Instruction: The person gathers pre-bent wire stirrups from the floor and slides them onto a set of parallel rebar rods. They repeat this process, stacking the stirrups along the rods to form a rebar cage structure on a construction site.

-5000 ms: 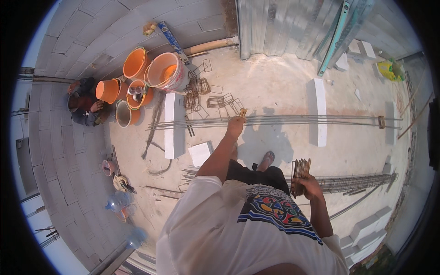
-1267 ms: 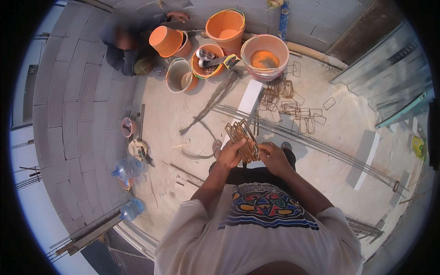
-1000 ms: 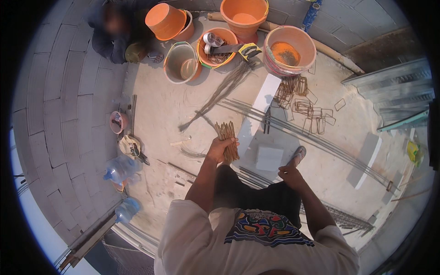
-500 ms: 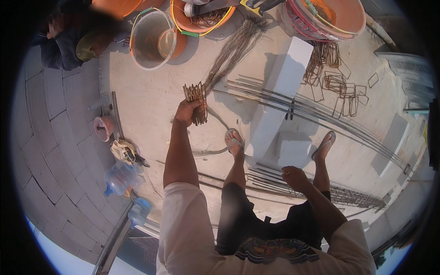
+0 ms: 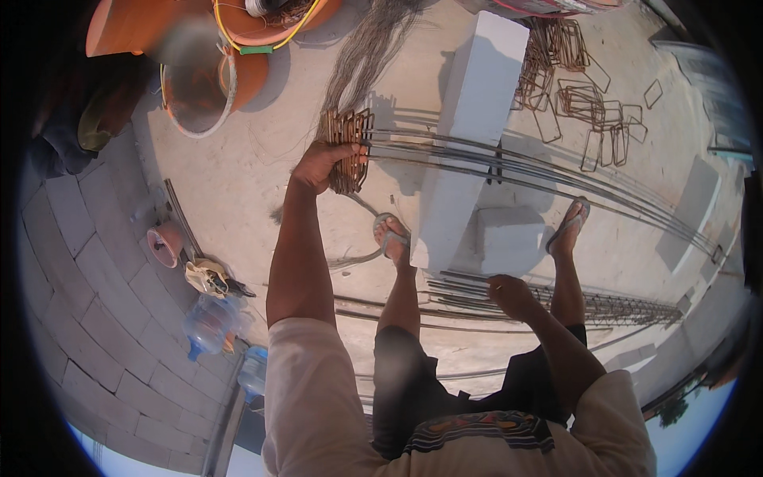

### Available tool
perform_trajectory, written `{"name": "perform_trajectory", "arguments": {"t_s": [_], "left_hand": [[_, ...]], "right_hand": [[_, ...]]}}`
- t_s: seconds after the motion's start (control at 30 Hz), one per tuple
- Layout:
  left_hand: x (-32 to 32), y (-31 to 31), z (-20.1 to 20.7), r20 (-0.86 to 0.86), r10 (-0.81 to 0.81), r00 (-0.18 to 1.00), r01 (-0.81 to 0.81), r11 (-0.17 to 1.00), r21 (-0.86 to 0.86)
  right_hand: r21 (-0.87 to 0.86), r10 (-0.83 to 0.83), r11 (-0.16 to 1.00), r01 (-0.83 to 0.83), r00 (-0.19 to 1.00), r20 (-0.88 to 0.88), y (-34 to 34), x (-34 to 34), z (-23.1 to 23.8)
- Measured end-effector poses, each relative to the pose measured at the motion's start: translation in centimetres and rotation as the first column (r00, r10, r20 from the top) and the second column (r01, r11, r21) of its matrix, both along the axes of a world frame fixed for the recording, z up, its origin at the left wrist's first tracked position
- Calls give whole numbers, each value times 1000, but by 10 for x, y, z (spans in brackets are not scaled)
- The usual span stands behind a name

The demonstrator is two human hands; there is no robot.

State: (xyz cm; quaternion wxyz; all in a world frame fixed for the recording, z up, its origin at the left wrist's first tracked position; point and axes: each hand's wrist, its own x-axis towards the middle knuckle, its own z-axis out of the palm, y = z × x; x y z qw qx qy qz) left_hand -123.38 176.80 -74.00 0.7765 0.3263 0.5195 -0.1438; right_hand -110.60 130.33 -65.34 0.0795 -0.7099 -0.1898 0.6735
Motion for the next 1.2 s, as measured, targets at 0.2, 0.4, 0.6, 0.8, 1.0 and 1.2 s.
{"name": "perform_trajectory", "arguments": {"t_s": [0.2,0.4,0.6,0.8,1.0,1.2], "left_hand": [[20,-29,0,-14,14,1000,-14,999,-36],[37,-62,-4,-3,42,999,-42,998,-55],[54,-81,-4,12,39,999,-38,993,-111],[67,-92,2,72,-12,997,22,990,-141],[72,-104,1,62,-14,998,22,992,-127],[74,-117,4,21,-5,1000,8,990,-140]], "right_hand": [[-210,-511,857,470,827,-234,24,69,-12],[-78,-607,794,602,783,-139,16,123,-53],[347,-477,846,404,864,158,91,222,-50],[-329,19,940,-88,978,-209,114,283,-124],[-201,291,886,-418,839,-460,118,279,-142],[-220,295,866,-448,815,-499,120,275,-121]]}}
